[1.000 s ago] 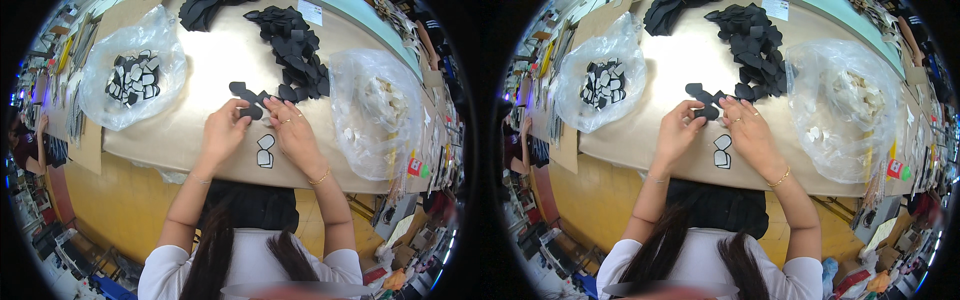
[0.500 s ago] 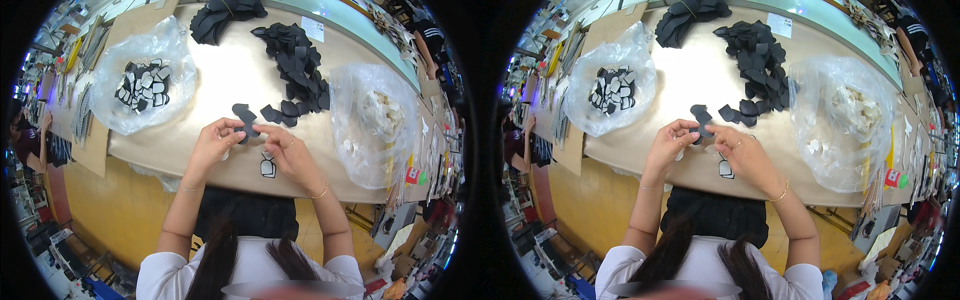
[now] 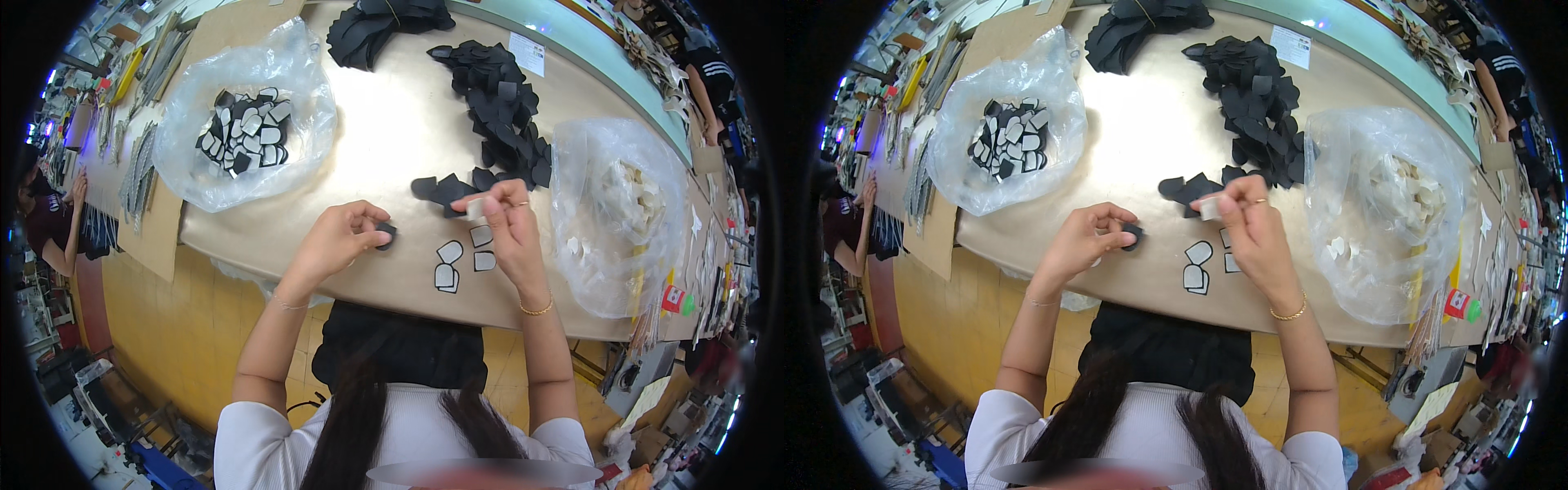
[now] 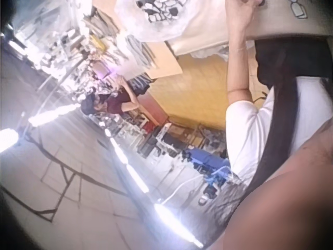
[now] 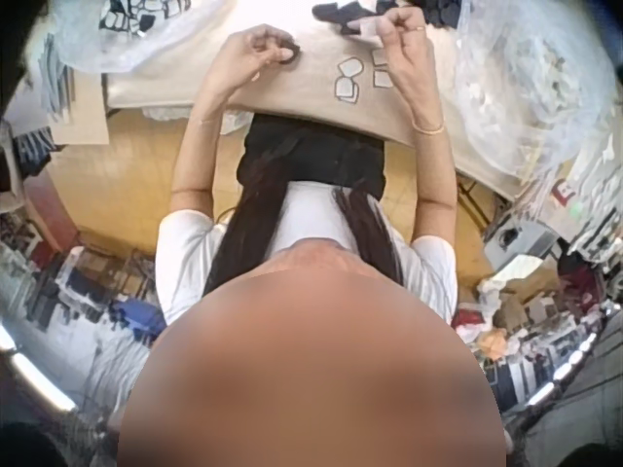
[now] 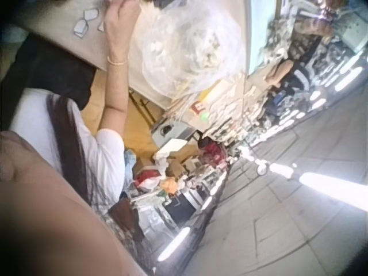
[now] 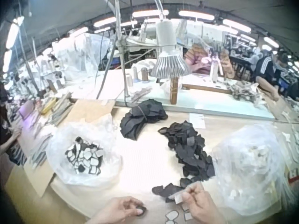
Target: The person repeatedly picks up small black and white pieces from a table, aligns them, and presses them together to form composite units. The person handles the pieces one at a time, occasionally wiping them with a cloth before assembly. The finished units are placed on the table as the process continues.
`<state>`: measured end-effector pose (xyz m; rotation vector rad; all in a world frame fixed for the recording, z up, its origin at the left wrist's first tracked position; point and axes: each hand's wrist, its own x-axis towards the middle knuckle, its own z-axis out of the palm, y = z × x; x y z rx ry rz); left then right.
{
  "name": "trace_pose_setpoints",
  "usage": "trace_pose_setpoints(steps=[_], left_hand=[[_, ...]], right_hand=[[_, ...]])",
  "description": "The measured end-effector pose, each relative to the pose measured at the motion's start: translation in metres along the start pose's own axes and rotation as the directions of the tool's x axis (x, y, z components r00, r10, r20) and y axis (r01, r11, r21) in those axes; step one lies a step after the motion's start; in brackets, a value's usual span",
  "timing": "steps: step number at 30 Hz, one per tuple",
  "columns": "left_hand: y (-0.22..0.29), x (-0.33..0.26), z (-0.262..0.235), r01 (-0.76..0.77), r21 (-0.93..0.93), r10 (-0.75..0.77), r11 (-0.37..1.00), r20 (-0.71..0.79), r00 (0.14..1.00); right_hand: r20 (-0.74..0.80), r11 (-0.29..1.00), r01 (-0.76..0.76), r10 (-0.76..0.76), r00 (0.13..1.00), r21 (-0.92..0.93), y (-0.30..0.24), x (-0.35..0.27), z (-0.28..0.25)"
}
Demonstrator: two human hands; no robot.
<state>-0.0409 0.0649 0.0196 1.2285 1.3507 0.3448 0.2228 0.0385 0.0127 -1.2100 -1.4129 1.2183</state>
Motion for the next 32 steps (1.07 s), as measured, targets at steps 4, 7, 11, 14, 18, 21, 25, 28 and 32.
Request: trace_pose_setpoints(steps=[4, 7, 11, 14, 18, 21, 25, 28, 32], left_hand=[[0.004, 0.000, 0.013, -0.095, 0.383, 0.162, 0.919, -0.147, 0.976], [0.005, -0.001, 0.016, -0.258, 0.547, 0.437, 0.797, -0.227, 0.870], [0.011, 0.015, 0.032, -0.550, 0.663, 0.795, 0.508, -0.116, 0.595], [0.008, 0.018, 0.033, -0.581, 0.719, 0.850, 0.382, -0.026, 0.526], [0.000, 0.013, 0.011, -0.514, 0.807, 0.908, 0.291, -0.063, 0.415], [-0.007, 0.003, -0.009, -0.453, 0.698, 0.802, 0.554, -0.303, 0.514], [-0.011, 0.001, -0.009, -0.432, 0.616, 0.725, 0.658, -0.365, 0.584], [-0.011, 0.001, -0.008, -0.354, 0.456, 0.538, 0.817, -0.380, 0.752], [-0.006, -0.007, 0.001, -0.311, 0.172, 0.351, 0.935, -0.301, 0.887]], right_hand=[[0.047, 0.983, -0.058, 0.050, 0.998, 0.177, 0.001, 0.006, 0.001], [0.076, 0.937, -0.129, 0.110, 0.991, 0.325, 0.004, 0.008, 0.001], [0.093, 0.931, -0.147, 0.123, 0.988, 0.335, 0.008, 0.006, 0.000], [0.097, 0.827, -0.218, 0.196, 0.976, 0.518, 0.009, 0.001, -0.005], [-0.054, 0.754, -0.183, 0.278, 0.959, 0.631, 0.002, -0.006, -0.028], [0.088, 0.653, -0.337, 0.383, 0.920, 0.678, -0.013, -0.022, -0.045], [0.309, 0.565, -0.551, 0.470, 0.827, 0.614, -0.014, -0.024, -0.027], [0.269, 0.591, -0.582, 0.534, 0.801, 0.558, -0.007, -0.005, -0.011], [0.194, 0.772, -0.517, 0.480, 0.856, 0.371, -0.010, 0.004, 0.002]])
